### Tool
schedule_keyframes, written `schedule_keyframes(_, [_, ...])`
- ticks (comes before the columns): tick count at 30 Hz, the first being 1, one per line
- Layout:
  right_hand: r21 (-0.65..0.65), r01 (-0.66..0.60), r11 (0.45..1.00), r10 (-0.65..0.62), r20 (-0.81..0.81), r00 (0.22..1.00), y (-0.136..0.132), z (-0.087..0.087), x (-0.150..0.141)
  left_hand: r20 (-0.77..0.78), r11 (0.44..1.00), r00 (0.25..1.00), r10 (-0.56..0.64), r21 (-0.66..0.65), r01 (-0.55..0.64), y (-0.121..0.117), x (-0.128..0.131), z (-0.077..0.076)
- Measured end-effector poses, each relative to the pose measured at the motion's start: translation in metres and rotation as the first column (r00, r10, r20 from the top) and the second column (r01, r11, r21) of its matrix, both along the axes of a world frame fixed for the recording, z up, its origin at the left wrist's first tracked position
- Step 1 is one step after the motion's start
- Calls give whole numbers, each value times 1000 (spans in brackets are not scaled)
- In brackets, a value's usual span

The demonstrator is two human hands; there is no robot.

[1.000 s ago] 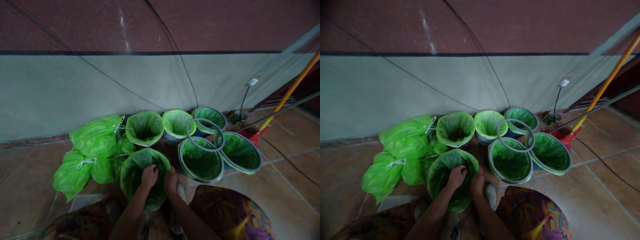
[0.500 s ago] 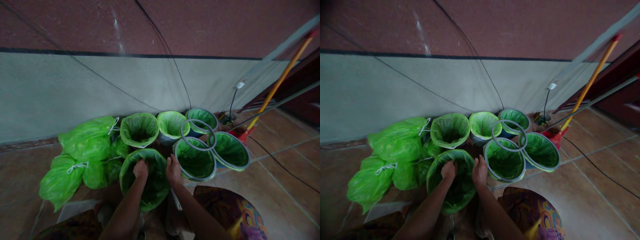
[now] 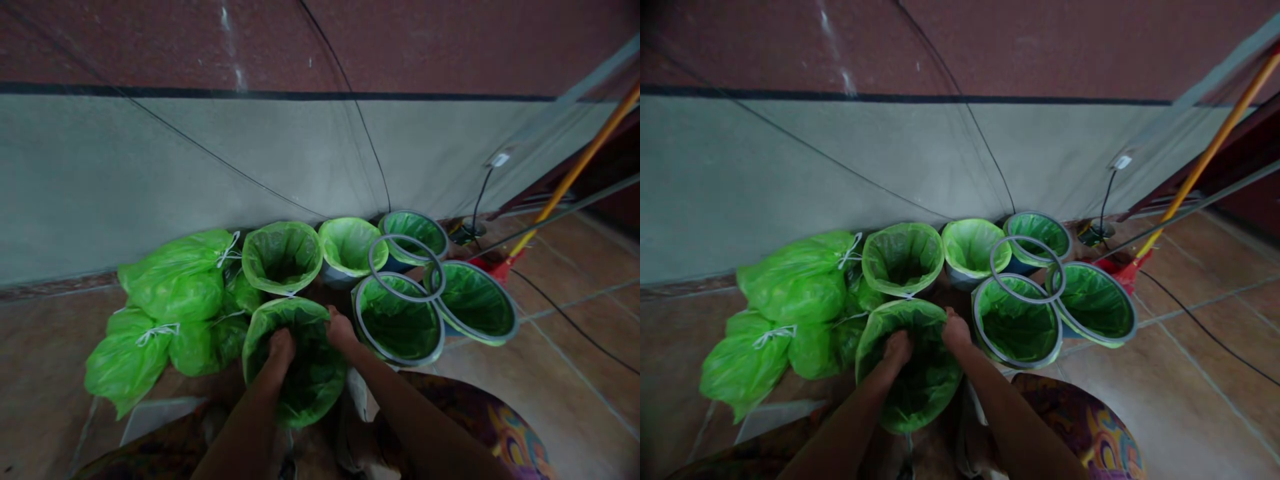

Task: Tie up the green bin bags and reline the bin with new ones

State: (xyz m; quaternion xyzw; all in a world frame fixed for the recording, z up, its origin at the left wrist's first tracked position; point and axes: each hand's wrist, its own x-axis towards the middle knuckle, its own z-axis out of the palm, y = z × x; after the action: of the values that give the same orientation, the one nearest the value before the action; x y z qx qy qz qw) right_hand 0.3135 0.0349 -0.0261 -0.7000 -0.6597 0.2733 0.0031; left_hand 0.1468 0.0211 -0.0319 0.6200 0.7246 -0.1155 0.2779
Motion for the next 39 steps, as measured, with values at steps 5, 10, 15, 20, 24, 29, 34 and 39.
schedule_keyframes(5, [318,68,946,-17,-160,987,12,17,-9,44,983,997,57,170,-64,-9,-9,33])
schedule_keyframes(10, [390,-152,908,246,-205,947,43,26,-40,142,736,962,233,621,-270,6,-33,61])
schedule_keyframes(15, [257,-286,923,332,-159,930,58,18,-52,62,886,979,194,417,-202,27,-56,53])
schedule_keyframes(20, [238,-367,899,413,-182,892,54,15,-45,11,954,996,85,288,-84,23,-64,38])
schedule_keyframes(24, [169,-402,900,422,-108,900,54,15,-41,-25,975,1000,1,223,5,19,-68,34])
schedule_keyframes(29, [43,-352,935,351,24,936,55,18,-40,-103,995,994,35,94,-25,13,-70,34])
schedule_keyframes(34, [4,-121,993,120,75,990,36,17,-41,-124,986,983,135,119,-120,10,-76,35])
schedule_keyframes(39, [-32,109,994,-108,39,993,3,11,-44,-107,986,989,100,140,-85,19,-89,40])
